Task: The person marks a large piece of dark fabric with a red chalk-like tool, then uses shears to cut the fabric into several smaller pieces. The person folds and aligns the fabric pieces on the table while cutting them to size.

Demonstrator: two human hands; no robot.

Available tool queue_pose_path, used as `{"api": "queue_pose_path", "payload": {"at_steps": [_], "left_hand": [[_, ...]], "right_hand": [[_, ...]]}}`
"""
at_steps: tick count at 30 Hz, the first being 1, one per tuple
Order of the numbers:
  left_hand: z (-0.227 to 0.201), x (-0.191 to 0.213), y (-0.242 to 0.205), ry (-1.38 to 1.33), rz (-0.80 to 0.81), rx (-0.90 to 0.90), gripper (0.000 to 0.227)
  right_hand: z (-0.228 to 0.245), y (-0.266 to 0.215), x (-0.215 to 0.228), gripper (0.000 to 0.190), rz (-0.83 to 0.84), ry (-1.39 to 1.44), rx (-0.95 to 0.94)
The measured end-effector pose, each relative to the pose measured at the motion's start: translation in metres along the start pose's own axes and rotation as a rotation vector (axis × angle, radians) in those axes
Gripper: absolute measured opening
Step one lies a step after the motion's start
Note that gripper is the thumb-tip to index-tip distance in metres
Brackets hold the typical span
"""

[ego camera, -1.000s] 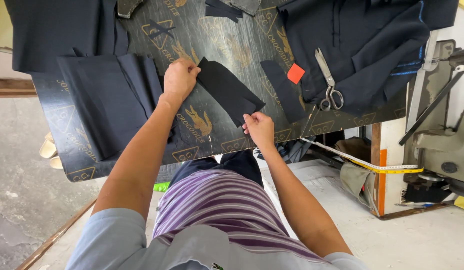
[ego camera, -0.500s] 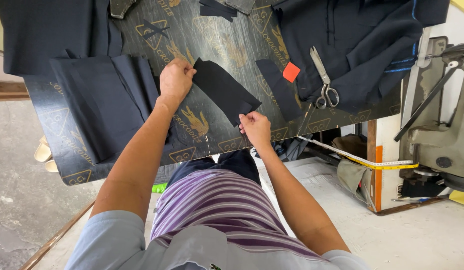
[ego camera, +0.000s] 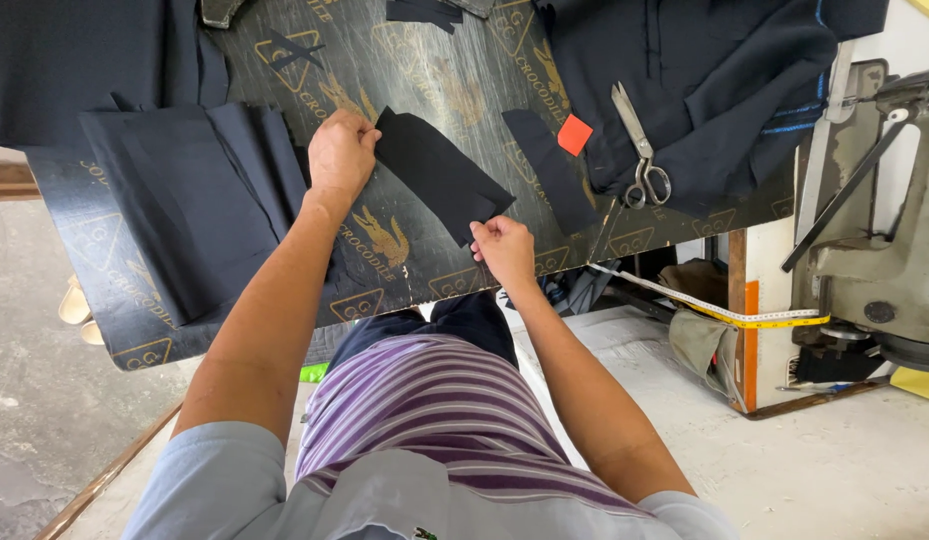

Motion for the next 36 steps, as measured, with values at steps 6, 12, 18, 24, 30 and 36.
{"api": "queue_pose_path", "payload": {"at_steps": [6,12,18,24,30,36], "left_hand": [[0.008,-0.008,0.002,0.065,-0.061,-0.071,0.017],[0.016,-0.016,0.004,0.174,-0.091,-0.188,0.021],[-0.003,0.017,0.025,0.321,-0.103,-0.339,0.031],[-0.056,0.058,-0.016,0.185,-0.372,-0.269,0.046],[-0.088,0.011,-0.123,0.038,-0.238,-0.235,0.057],[-0.112,-0.019,-0.154,0.098,-0.195,-0.154,0.059]], "right_hand": [[-0.006,0.008,-0.004,0.019,-0.003,-0.019,0.001],[0.002,0.000,0.020,0.029,0.017,-0.166,0.048],[-0.050,0.042,0.122,0.017,-0.462,-0.421,0.535],[-0.098,0.101,0.206,0.035,-0.532,-0.666,0.559],[-0.114,0.125,0.210,0.030,-0.424,-0.710,0.479],[-0.123,0.142,0.218,0.028,-0.349,-0.727,0.442]]}}
Point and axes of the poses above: each hand's wrist, its own y-axis towards the middle knuckle, its own x-axis out of the back of the hand, z = x × y, the point moved 2 cm from there along y, towards the middle knuckle
